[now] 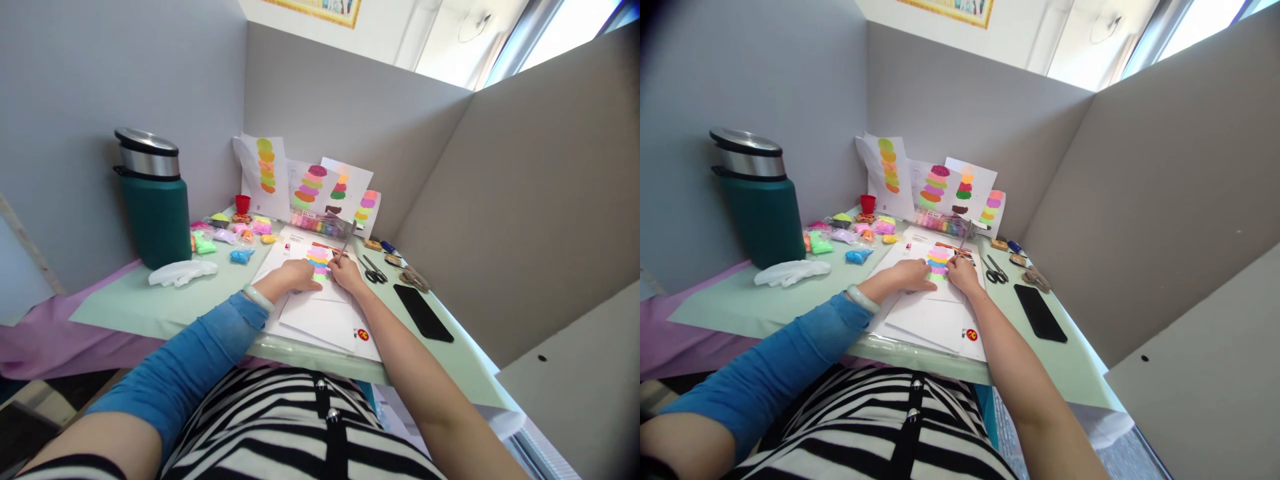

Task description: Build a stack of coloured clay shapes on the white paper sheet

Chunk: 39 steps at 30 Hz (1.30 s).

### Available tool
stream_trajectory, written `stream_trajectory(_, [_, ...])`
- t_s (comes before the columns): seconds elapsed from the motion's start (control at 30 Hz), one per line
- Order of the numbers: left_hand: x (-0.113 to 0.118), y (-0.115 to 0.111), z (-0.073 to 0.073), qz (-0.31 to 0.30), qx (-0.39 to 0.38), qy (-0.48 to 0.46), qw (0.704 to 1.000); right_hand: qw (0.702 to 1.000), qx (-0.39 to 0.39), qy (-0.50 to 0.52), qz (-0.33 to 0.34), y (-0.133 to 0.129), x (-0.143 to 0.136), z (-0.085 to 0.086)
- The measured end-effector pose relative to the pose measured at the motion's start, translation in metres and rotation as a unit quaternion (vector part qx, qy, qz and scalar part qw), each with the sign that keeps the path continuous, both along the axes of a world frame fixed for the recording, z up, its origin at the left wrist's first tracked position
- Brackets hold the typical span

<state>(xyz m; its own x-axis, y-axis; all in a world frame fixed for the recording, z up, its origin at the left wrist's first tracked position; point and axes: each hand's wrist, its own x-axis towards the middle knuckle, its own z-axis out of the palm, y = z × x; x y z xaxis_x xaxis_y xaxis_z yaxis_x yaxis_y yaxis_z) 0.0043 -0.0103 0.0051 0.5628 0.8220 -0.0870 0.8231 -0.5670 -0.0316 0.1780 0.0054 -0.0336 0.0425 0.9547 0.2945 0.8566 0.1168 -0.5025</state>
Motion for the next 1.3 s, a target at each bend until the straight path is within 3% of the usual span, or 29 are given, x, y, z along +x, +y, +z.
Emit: stream_trajectory(1.3, [-0.0003, -0.0007, 0.0003, -0.002, 0.0, 0.0, 1.0, 1.0, 0.001, 0.004, 0.017, -0.0025, -0.0016, 0.0021])
